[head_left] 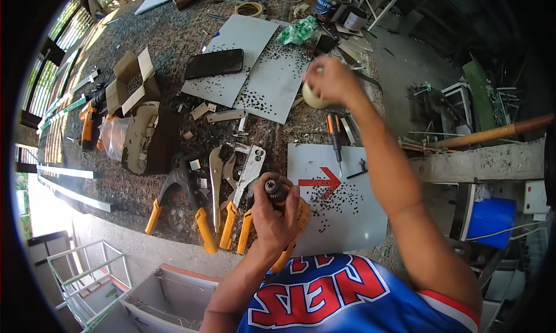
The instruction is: The person tightens a drill bit into an electric drill, drills holes into a metal sheet, and then loosens the drill chuck to adjust the bit.
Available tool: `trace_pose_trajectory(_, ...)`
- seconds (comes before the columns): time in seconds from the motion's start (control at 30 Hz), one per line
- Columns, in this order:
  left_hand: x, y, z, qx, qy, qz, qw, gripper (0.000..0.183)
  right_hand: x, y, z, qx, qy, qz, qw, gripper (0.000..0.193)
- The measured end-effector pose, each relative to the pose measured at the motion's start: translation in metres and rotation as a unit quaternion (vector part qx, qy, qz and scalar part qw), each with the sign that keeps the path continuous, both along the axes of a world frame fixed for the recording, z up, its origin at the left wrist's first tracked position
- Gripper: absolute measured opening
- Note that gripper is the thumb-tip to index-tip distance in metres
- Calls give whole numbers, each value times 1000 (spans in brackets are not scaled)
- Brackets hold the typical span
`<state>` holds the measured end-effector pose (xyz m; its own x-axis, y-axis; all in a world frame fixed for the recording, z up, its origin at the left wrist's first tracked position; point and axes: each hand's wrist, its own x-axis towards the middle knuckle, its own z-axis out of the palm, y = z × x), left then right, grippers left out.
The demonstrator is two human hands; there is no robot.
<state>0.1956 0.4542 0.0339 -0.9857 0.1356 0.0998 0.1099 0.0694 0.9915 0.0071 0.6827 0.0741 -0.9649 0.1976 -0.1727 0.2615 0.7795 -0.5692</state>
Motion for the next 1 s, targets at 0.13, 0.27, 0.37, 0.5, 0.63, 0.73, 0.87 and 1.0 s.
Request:
trace_pose_trajectory(0.13,0,6,9,9,-10,-25,1000,33,30,-22,-78,-103,-62,10,993,25)
trace_pose_trajectory(0.27,1,13,7,-13,-12,-46,999,36,25,-45,-87,-214,10,-70,974,27)
trace_pose_trajectory(0.37,2,15,-1,-47,66,-43,996,36,12,-51,-56,-286,27,-90,954,25)
trace_pose_trajectory(0.5,5,14,2,-22,18,-49,998,44,9,-30,-31,-300,-19,-25,953,25)
trace_pose_trajectory(0.63,3,13,2,-17,17,-45,999,44,51,-1,-40,-68,-12,95,993,16)
trace_pose_trajectory(0.73,4,14,1,-18,21,-46,999,44,80,-1,-58,95,10,155,983,11)
trace_pose_trajectory(0.87,5,17,4,-34,16,-55,998,44,90,-1,-61,156,-13,123,980,11)
trace_pose_trajectory(1.0,4,23,8,-56,84,-45,994,35,96,10,-59,137,73,131,979,13)
